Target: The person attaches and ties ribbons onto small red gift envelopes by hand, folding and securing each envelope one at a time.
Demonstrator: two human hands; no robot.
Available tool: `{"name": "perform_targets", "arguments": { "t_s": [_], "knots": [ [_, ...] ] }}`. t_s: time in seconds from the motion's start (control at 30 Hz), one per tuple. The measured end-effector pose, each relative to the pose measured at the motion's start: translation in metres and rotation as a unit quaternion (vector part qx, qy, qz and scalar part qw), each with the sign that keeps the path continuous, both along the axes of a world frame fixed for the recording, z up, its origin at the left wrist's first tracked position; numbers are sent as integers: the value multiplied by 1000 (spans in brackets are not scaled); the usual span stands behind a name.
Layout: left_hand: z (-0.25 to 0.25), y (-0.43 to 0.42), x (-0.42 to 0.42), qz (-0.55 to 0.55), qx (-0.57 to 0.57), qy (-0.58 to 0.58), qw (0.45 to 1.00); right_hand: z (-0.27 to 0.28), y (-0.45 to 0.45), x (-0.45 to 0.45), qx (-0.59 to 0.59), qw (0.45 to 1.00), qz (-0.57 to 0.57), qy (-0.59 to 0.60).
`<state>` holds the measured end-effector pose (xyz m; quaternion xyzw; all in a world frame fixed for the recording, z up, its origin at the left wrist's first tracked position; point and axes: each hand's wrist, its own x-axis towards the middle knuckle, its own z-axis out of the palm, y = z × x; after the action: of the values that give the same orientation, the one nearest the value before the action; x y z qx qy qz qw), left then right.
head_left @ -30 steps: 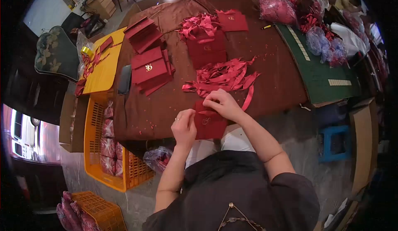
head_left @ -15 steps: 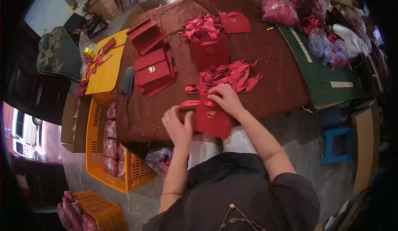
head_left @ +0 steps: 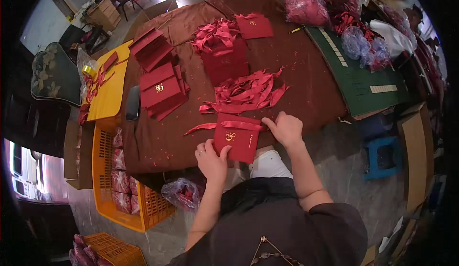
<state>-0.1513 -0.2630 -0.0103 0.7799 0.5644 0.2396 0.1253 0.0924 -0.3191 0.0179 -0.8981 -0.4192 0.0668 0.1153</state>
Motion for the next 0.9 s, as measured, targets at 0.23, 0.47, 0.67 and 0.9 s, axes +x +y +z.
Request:
{"name": "perform_targets", "arguments": {
  "t_s": [0.23,0.47,0.67,0.9],
  "knots": [
    [7,-1,3,6,-20,-22,1000,-26,-7,-3,97,993,45,46],
    [6,-1,2,1,10,-47,999,19,-16,-16,314,943,0,114],
    [7,-1,1,18,-49,-80,995,33,4,-22,341,674,90,649],
    [-1,4,-7,26,-59,-132,989,29,23,-50,362,514,192,754]
  ]
}}
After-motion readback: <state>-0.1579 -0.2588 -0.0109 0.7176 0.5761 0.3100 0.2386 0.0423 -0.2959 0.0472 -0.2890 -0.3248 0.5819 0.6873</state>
